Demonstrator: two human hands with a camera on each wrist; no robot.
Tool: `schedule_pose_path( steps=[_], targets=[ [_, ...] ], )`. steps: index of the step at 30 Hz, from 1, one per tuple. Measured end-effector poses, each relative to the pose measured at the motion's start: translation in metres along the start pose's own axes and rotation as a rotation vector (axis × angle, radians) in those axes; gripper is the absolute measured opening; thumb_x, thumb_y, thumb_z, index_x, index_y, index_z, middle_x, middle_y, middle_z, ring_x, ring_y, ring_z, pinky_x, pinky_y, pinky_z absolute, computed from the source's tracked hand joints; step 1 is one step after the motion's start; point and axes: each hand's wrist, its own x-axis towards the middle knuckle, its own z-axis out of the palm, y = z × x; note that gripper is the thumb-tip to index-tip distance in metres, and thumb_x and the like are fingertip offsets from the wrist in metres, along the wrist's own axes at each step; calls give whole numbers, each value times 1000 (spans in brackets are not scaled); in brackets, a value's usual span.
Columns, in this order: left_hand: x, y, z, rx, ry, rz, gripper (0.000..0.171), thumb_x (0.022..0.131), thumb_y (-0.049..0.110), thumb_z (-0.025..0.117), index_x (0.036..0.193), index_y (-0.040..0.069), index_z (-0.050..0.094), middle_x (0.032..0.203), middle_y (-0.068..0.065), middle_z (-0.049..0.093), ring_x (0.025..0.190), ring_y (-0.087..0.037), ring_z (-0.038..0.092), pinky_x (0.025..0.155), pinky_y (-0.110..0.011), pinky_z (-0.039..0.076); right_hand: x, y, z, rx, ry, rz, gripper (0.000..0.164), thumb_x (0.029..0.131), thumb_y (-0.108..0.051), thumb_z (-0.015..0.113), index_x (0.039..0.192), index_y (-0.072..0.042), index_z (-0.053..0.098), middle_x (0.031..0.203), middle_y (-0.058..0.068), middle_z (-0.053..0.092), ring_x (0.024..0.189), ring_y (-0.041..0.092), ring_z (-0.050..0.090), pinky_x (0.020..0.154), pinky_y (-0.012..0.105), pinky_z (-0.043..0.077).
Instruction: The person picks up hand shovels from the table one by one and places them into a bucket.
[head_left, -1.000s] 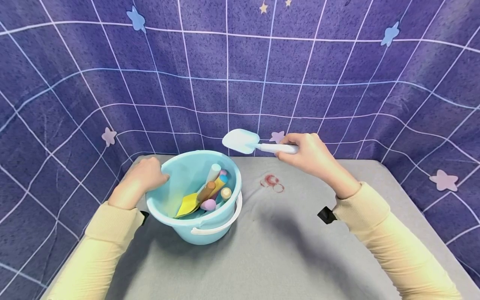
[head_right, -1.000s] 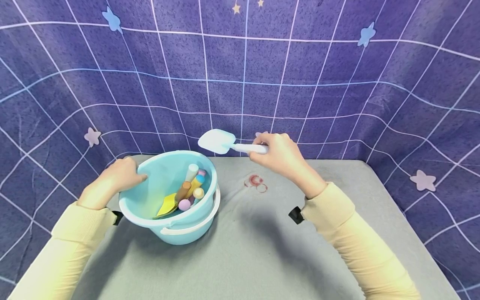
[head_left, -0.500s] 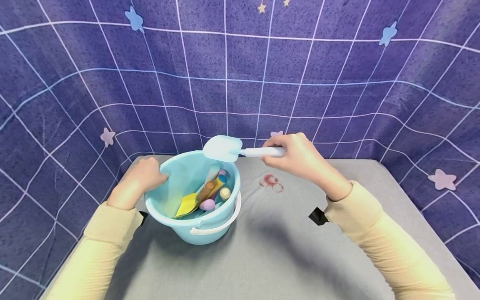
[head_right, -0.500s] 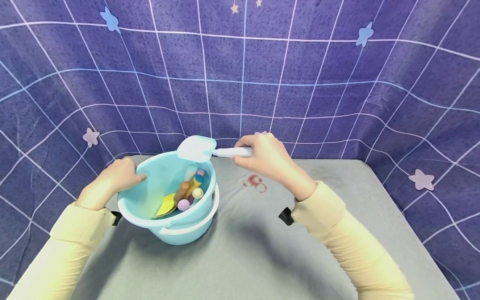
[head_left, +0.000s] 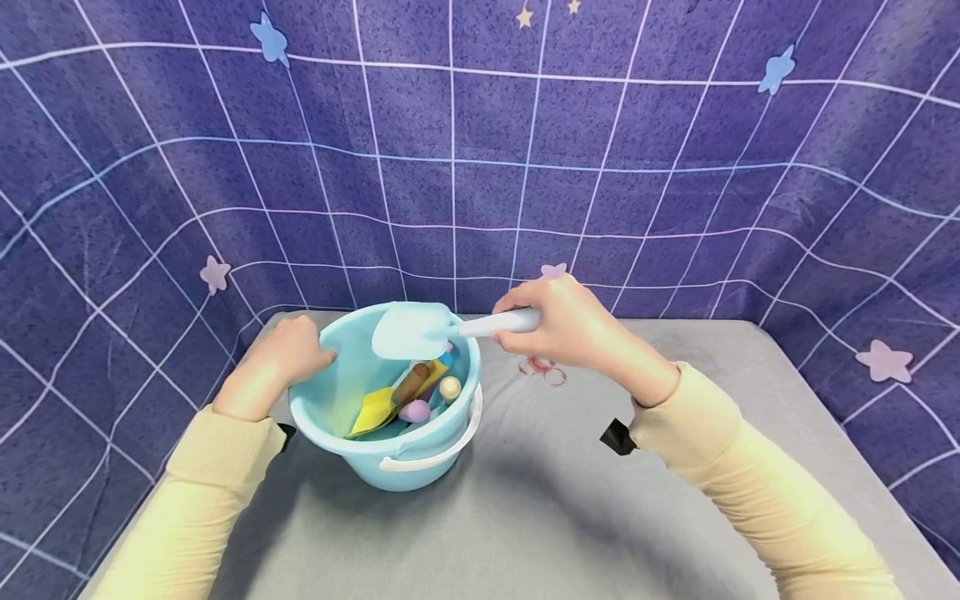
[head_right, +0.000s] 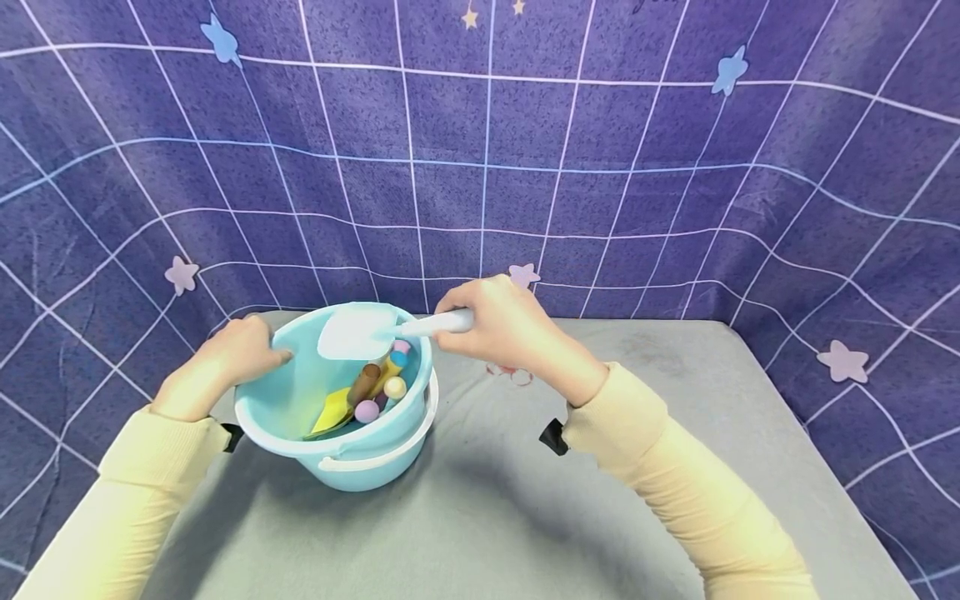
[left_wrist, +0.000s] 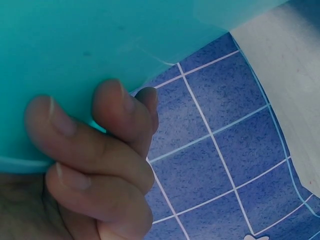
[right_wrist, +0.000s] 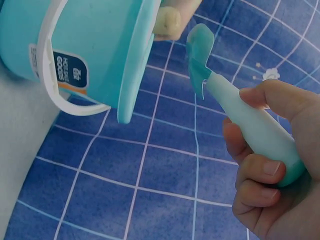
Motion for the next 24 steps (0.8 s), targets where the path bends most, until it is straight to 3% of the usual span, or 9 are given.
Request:
schedule_pose_path(
  steps=[3,6,11,24],
  targets=[
    [1,-1,1,0,4,3,26,82,22,57,63,4,52,62,-8,50,58,-23,52,52,-33,43,1,-4,5,-11,-2,-26,13,77,-20,69,89,-17,72,70,-11,59,40,0,50,74,29,49],
    [1,-1,1,-1,-1,0,27,82,22,58,64,4,53,62,-8,51,58,-23,52,52,-33,43,3,-7,11,-44,8,-54,15,75,-22,70,89,-17,73,77,-9,58,53,1,52,53,24,45],
    [1,-1,0,8,7,5,27,83,22,58,63,5,53,61,-8,51,57,-23,52,52,-33,43,5,-13,21,-57,17,-102,15,74,-23,72,88,-18,73,78,-10,59,66,5,51,60,23,44],
    [2,-2,2,3,9,8,28,83,22,58,62,6,51,61,-7,49,57,-22,50,51,-31,40,4,-23,43,-74,-37,-172,19,74,-28,73,90,-19,73,86,-10,62,68,4,54,60,18,44]
  ],
)
